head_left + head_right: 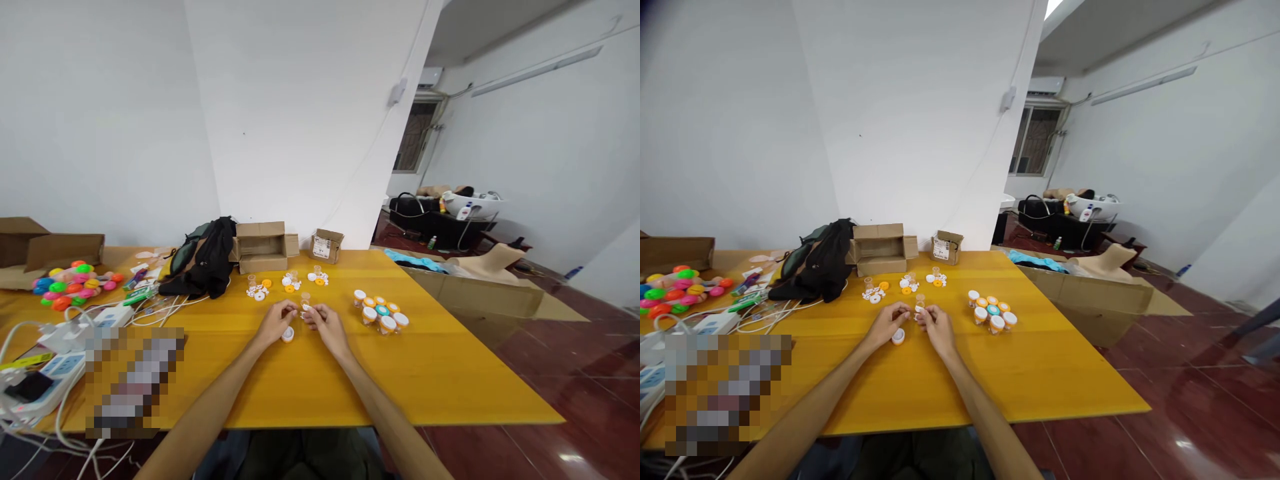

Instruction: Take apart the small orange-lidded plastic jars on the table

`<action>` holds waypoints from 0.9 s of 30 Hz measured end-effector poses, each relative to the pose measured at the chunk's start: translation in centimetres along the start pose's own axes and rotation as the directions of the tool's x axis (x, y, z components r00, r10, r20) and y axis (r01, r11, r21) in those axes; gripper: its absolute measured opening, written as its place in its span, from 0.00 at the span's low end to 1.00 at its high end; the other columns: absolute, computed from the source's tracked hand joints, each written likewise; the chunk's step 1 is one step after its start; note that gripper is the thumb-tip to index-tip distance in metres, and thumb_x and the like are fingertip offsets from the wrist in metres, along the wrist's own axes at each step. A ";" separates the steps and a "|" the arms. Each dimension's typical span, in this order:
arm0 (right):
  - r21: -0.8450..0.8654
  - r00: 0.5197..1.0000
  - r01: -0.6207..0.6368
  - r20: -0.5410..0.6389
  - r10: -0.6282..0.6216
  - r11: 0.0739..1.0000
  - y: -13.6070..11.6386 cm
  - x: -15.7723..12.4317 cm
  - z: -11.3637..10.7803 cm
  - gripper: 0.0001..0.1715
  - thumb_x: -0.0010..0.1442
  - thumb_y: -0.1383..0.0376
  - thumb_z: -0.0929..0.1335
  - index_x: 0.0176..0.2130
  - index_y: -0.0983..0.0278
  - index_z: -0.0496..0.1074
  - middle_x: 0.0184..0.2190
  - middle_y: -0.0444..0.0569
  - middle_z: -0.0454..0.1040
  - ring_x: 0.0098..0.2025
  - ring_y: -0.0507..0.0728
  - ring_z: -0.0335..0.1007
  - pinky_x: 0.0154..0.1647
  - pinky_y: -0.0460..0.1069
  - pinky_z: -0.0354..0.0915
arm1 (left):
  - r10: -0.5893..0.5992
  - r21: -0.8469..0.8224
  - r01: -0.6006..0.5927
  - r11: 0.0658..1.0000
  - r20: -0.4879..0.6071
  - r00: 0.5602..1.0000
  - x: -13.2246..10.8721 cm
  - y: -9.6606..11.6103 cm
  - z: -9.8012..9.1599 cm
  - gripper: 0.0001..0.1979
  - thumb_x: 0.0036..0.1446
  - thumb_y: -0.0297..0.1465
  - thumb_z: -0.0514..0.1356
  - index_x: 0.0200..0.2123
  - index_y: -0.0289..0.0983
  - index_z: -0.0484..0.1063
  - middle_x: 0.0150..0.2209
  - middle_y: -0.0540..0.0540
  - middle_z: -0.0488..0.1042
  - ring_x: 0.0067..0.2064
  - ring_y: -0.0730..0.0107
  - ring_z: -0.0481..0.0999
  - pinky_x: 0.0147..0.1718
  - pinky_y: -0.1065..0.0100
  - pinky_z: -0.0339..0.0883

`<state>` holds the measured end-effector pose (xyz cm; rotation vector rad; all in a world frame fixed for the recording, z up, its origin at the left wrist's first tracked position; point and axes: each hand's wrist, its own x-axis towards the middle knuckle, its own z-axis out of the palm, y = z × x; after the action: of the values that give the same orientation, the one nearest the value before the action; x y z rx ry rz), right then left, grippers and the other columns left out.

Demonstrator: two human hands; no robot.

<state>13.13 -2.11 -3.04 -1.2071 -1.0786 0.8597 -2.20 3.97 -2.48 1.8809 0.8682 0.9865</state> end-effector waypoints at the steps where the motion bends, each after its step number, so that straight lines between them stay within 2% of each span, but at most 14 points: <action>1: 0.008 1.000 0.005 0.013 -0.005 1.000 0.1 0.0 0.0 0.38 0.41 0.31 0.69 0.28 0.62 0.70 0.27 0.53 0.79 0.31 0.61 0.78 0.31 0.53 0.75 | -0.003 -0.005 0.004 1.000 0.007 1.000 0.0 0.0 0.0 0.06 0.53 0.29 0.59 0.34 0.37 0.76 0.32 0.47 0.79 0.35 0.66 0.77 0.41 0.65 0.71; 6: 0.036 0.999 0.036 0.029 -0.037 0.999 0.2 0.2 0.0 0.37 0.42 0.32 0.69 0.28 0.62 0.71 0.29 0.54 0.80 0.35 0.63 0.79 0.37 0.56 0.76 | 0.010 -0.015 -0.010 1.000 0.001 1.000 -0.1 0.2 0.0 0.06 0.54 0.29 0.59 0.35 0.38 0.76 0.34 0.47 0.80 0.37 0.65 0.78 0.43 0.65 0.71; 10: 0.034 0.999 0.044 0.002 -0.044 0.998 0.2 0.2 -0.2 0.35 0.45 0.33 0.69 0.29 0.62 0.71 0.28 0.53 0.79 0.31 0.61 0.78 0.31 0.54 0.74 | 0.015 -0.025 -0.015 1.000 -0.004 1.000 -0.2 0.8 -0.1 0.07 0.54 0.31 0.60 0.35 0.38 0.77 0.35 0.46 0.81 0.39 0.64 0.78 0.43 0.64 0.70; 14: 0.022 0.998 0.063 0.016 -0.064 0.998 -0.1 0.1 -0.2 0.31 0.46 0.37 0.71 0.28 0.62 0.71 0.25 0.50 0.78 0.26 0.57 0.74 0.25 0.50 0.69 | -0.003 -0.063 0.003 0.998 0.015 1.000 -0.3 1.4 -0.3 0.11 0.56 0.38 0.61 0.36 0.37 0.78 0.35 0.46 0.81 0.38 0.63 0.78 0.41 0.65 0.70; 17: 0.026 0.996 0.060 0.061 -0.062 0.998 -0.3 0.0 0.1 0.29 0.45 0.40 0.72 0.28 0.62 0.71 0.24 0.48 0.77 0.25 0.56 0.72 0.24 0.49 0.67 | -0.015 -0.121 0.019 0.992 0.034 0.999 -0.1 1.5 -0.4 0.14 0.55 0.42 0.62 0.35 0.37 0.79 0.35 0.46 0.81 0.38 0.63 0.78 0.41 0.66 0.70; 21: -0.007 0.994 0.068 0.090 -0.067 0.998 -0.5 -0.1 0.2 0.28 0.45 0.40 0.71 0.29 0.61 0.71 0.24 0.48 0.76 0.26 0.57 0.73 0.25 0.49 0.67 | -0.041 -0.167 0.045 0.985 0.031 0.999 0.0 1.3 -0.4 0.13 0.52 0.41 0.65 0.31 0.37 0.78 0.33 0.46 0.81 0.36 0.64 0.78 0.41 0.66 0.70; 23: -0.071 0.994 0.107 0.042 -0.104 0.992 -0.5 -0.2 0.0 0.28 0.48 0.40 0.69 0.30 0.61 0.72 0.25 0.49 0.77 0.27 0.58 0.73 0.26 0.50 0.67 | -0.050 -0.177 0.050 0.983 0.005 0.999 0.0 1.2 -0.5 0.12 0.52 0.41 0.65 0.30 0.37 0.78 0.31 0.47 0.80 0.35 0.64 0.78 0.41 0.65 0.70; 27: -0.256 0.968 0.178 -0.128 -0.216 0.950 0.1 0.0 -0.7 0.28 0.57 0.40 0.62 0.28 0.60 0.71 0.24 0.49 0.77 0.26 0.59 0.72 0.31 0.53 0.68 | -0.062 -0.183 0.050 0.982 -0.059 0.996 0.1 1.2 -0.6 0.12 0.52 0.41 0.64 0.31 0.37 0.77 0.32 0.47 0.80 0.35 0.65 0.77 0.40 0.66 0.69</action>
<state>13.82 -2.27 -3.10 -1.3185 -1.1785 0.4809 -2.50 3.75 -1.20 1.6710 0.8351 1.0596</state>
